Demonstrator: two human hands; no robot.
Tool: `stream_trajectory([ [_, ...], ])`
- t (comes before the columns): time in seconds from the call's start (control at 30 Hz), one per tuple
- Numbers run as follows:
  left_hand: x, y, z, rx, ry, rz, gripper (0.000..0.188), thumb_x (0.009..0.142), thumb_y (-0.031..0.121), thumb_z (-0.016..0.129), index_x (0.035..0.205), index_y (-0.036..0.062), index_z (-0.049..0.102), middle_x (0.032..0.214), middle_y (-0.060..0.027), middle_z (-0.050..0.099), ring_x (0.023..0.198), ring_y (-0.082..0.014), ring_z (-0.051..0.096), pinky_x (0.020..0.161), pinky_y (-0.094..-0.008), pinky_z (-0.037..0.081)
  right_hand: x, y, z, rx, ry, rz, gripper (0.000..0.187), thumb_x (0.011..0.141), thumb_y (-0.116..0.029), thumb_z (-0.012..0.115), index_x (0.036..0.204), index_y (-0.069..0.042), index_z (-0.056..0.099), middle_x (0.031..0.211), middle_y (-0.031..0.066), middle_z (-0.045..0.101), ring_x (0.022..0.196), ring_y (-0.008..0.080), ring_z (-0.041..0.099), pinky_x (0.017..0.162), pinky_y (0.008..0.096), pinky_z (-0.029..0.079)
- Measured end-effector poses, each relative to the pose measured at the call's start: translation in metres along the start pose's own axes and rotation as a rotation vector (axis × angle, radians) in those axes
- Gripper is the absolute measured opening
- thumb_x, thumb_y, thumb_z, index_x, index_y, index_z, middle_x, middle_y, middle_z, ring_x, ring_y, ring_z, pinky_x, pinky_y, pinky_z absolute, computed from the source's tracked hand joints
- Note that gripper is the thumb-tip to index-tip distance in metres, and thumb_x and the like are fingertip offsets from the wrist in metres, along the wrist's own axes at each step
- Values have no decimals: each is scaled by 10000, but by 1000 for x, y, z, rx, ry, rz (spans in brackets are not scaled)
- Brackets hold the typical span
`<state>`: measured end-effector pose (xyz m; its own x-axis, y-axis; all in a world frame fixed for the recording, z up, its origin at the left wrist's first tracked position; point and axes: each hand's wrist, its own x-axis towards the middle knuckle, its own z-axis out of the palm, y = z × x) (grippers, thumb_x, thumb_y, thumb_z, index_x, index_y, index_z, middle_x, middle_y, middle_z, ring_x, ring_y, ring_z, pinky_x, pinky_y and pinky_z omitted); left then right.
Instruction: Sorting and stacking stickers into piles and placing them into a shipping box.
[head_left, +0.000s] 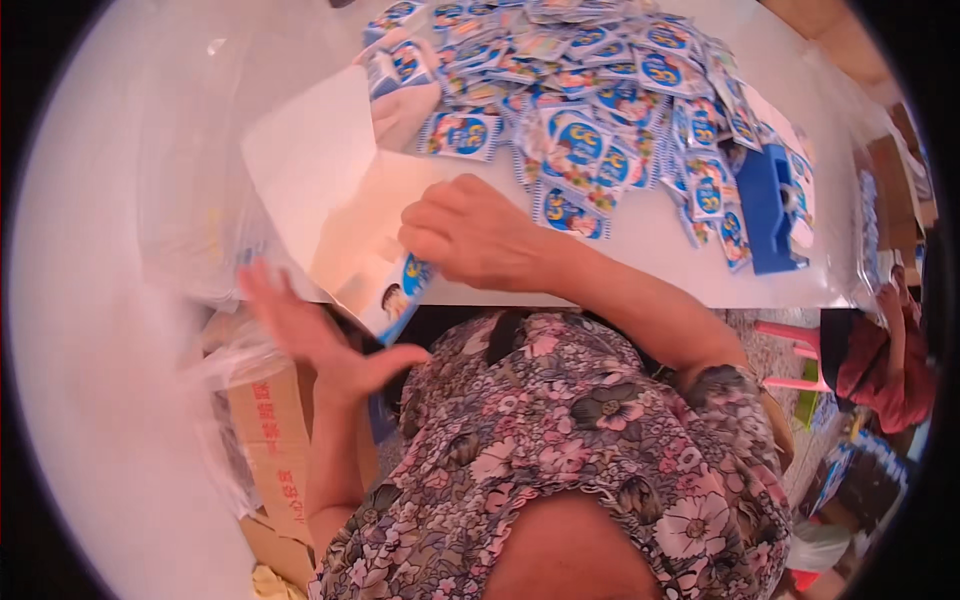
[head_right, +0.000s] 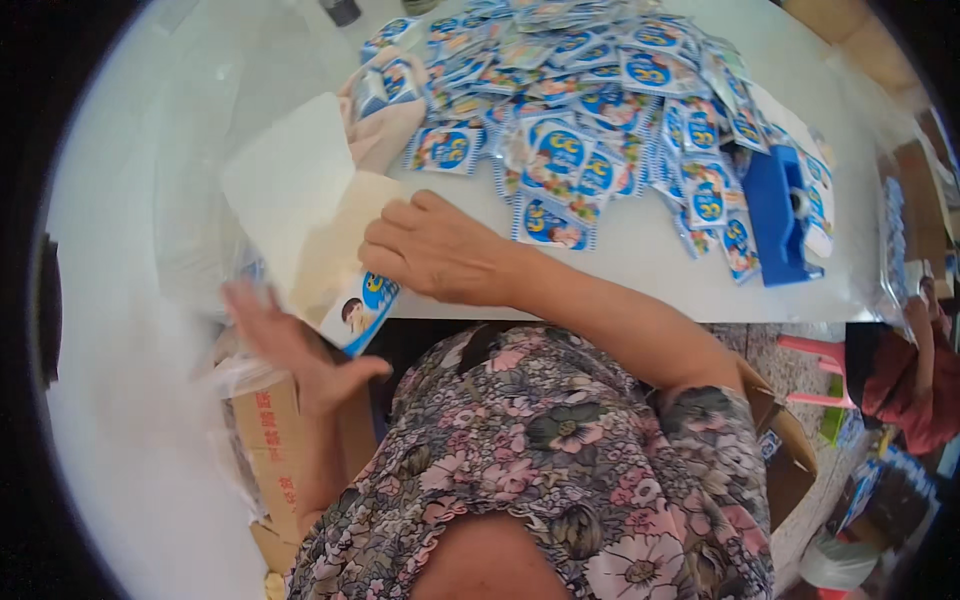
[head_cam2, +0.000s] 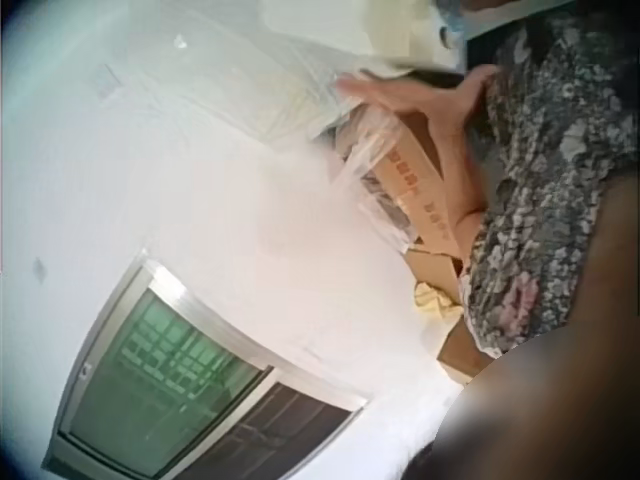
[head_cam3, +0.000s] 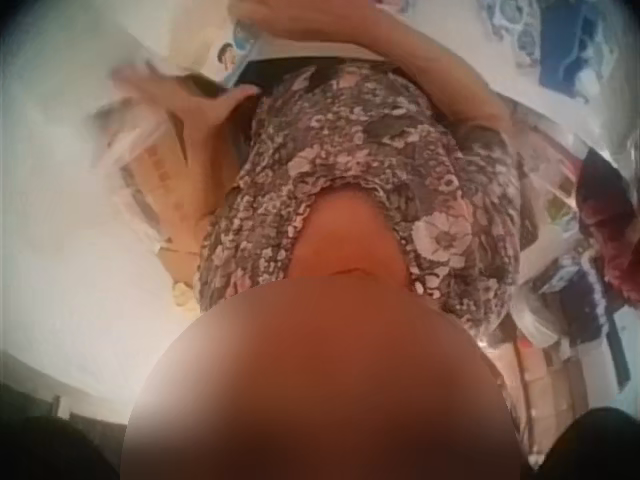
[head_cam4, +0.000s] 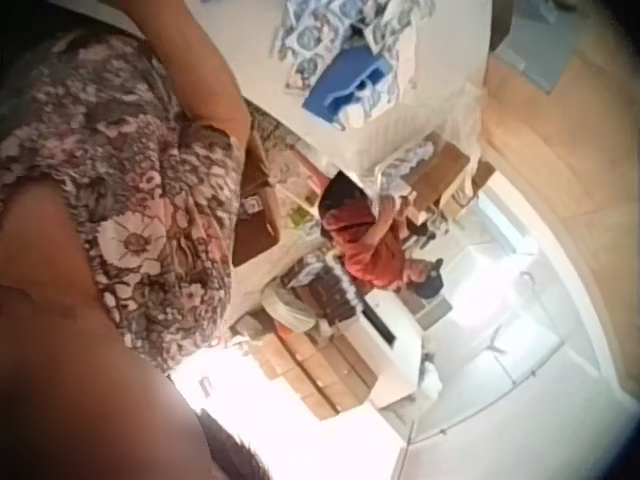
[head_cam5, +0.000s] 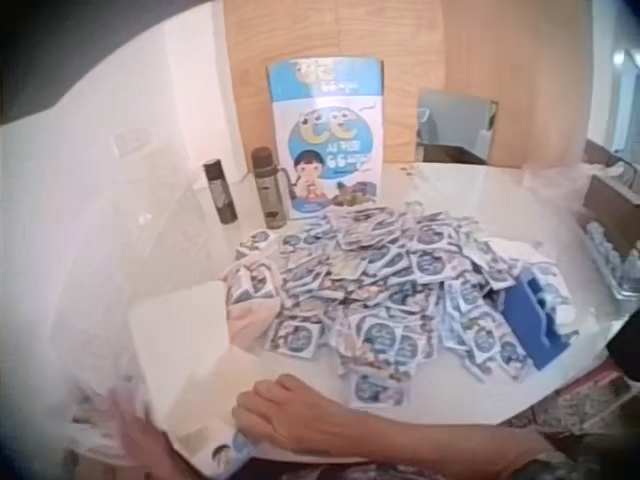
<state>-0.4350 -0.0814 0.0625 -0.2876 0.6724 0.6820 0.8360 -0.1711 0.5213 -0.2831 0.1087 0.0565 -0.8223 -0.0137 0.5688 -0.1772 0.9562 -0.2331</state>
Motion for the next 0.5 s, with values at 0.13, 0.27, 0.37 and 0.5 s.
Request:
stream_trajectory([
  [0.13, -28, -44, 37, -314, -157, -322, 1478, 591, 329, 943, 1543, 50, -153, 1598, -203, 93, 1454, -332, 247, 1170, -486, 288, -23, 12, 44, -129, -33, -81, 218, 818, -123, 578, 1035, -103, 576, 1082, 32, 589, 999, 231, 559, 822, 383, 420],
  [0.27, -23, -70, 49, -369, -30, -444, 1479, 549, 205, 958, 1540, 21, -125, 1572, -203, 152, 1440, -323, 275, 1173, -465, 283, -48, 26, 14, -59, 218, -1, 491, 741, -91, 690, 1220, -99, 584, 1292, 61, 586, 1169, 254, 552, 910, 407, 423],
  [0.37, -15, -73, 46, -160, 11, -355, 1453, 550, 192, 953, 1548, 28, -91, 1571, -211, 160, 1439, -320, 272, 1179, -471, 271, -88, 53, -26, -340, 112, 386, 604, 681, -39, 753, 1263, -78, 597, 1344, 96, 577, 1228, 298, 537, 981, 437, 423],
  [0.5, -22, -34, 50, 301, 132, -77, 1178, 625, 169, 888, 1527, 7, 147, 1551, -228, 207, 1415, -355, 284, 1159, -499, 265, -128, 68, -63, -316, -123, 488, 522, 677, -40, 768, 1187, -67, 657, 1242, 104, 638, 1167, 314, 576, 978, 455, 441],
])
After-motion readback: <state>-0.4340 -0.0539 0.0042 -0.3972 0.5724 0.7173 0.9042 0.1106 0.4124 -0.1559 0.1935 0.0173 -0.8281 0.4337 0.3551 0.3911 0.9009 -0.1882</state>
